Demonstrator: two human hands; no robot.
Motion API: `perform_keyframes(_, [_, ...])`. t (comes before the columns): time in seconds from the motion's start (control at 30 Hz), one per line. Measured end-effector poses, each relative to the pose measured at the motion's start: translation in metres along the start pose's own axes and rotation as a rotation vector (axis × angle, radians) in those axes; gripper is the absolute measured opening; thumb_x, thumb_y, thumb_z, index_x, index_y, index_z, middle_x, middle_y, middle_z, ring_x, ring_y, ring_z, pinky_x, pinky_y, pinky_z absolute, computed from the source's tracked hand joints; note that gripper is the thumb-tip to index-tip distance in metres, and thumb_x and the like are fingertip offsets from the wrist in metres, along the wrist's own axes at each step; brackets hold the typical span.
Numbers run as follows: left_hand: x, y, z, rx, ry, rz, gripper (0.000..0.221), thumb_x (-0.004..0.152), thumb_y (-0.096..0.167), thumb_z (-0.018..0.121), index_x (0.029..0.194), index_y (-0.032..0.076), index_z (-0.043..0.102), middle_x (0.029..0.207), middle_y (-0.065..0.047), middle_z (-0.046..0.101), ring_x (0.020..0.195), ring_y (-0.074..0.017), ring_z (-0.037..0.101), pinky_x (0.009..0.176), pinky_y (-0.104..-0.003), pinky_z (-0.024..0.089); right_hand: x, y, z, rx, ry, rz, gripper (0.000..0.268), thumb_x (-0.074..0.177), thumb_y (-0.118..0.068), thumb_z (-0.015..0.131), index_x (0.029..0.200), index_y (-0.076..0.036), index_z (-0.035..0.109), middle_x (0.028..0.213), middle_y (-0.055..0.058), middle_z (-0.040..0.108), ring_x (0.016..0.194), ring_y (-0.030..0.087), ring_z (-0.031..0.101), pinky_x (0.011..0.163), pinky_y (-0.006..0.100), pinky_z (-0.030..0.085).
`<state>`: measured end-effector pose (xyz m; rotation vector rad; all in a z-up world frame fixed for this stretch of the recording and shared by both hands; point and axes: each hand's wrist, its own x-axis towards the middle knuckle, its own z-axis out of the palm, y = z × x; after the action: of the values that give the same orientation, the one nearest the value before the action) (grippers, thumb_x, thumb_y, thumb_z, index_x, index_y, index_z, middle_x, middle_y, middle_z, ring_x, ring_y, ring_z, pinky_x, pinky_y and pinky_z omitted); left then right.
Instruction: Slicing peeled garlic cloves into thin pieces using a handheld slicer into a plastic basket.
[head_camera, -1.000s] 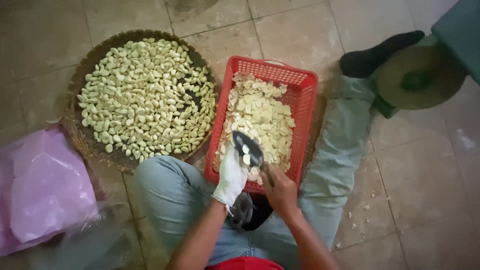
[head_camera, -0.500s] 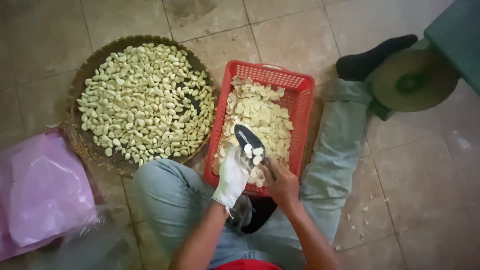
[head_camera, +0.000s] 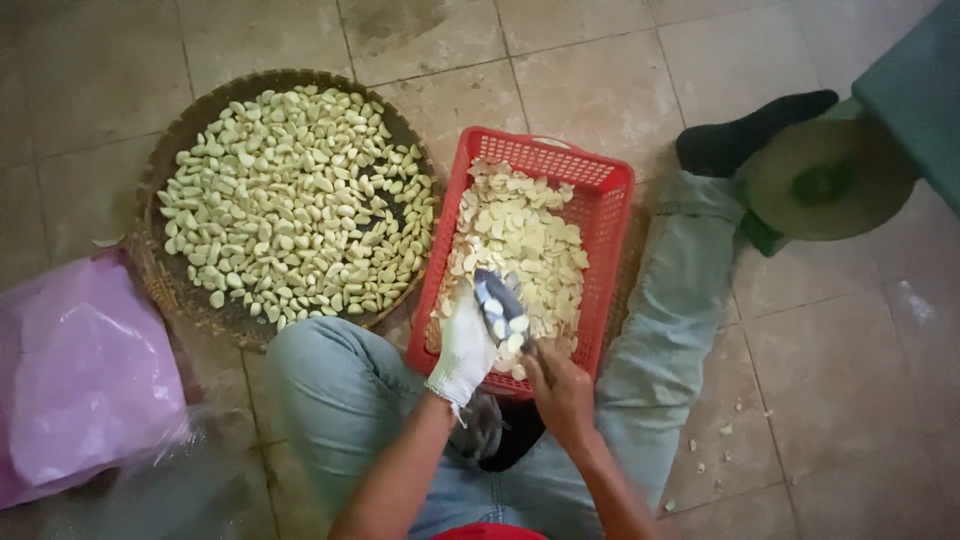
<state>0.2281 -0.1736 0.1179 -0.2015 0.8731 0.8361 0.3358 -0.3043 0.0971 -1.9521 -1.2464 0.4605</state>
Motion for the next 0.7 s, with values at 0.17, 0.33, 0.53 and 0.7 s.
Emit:
perform_keyframes(0.17, [-0.015, 0.001, 0.021, 0.05, 0.057, 0.071, 0.036, 0.099, 0.045, 0.065, 0.117, 0.015, 0.072, 0.106, -0.006, 0.073, 0.08, -0.0157, 0.067, 0.071, -0.031, 0.061, -0.006, 0.017, 0.007, -0.114, 0.02, -0.096, 0.033, 0.086, -0.032, 0.082, 0.115, -0.018, 0.08, 0.093, 0.012, 0.08, 0.086, 0.031, 0.077, 0.073, 0.041, 0.062])
perform_keyframes(0.33, [0.041, -0.013, -0.05, 0.152, 0.113, 0.063, 0.028, 0.095, 0.035, 0.075, 0.113, 0.014, 0.075, 0.098, -0.008, 0.077, 0.07, -0.0164, 0.071, 0.059, -0.029, 0.063, 0.006, 0.016, 0.003, -0.152, 0.079, -0.202, 0.033, 0.088, -0.035, 0.081, 0.116, -0.016, 0.08, 0.092, 0.012, 0.079, 0.079, 0.033, 0.076, 0.064, 0.041, 0.061])
perform_keyframes(0.53, [0.074, -0.021, -0.088, 0.355, 0.159, 0.126, 0.025, 0.093, 0.036, 0.076, 0.101, 0.013, 0.073, 0.088, -0.008, 0.078, 0.062, -0.0274, 0.073, 0.057, -0.037, 0.063, 0.014, 0.031, 0.011, -0.251, 0.152, -0.272, 0.033, 0.086, -0.039, 0.082, 0.114, -0.02, 0.08, 0.086, 0.005, 0.075, 0.072, 0.029, 0.074, 0.057, 0.039, 0.059])
perform_keyframes(0.7, [0.052, -0.018, -0.064, 0.562, 0.283, 0.284, 0.035, 0.086, 0.041, 0.084, 0.085, 0.009, 0.069, 0.062, -0.007, 0.065, 0.034, -0.0151, 0.055, 0.03, -0.022, 0.042, 0.023, 0.021, 0.008, -0.31, 0.177, -0.301, 0.032, 0.088, -0.041, 0.079, 0.113, -0.02, 0.079, 0.083, 0.006, 0.072, 0.069, 0.031, 0.072, 0.055, 0.039, 0.058])
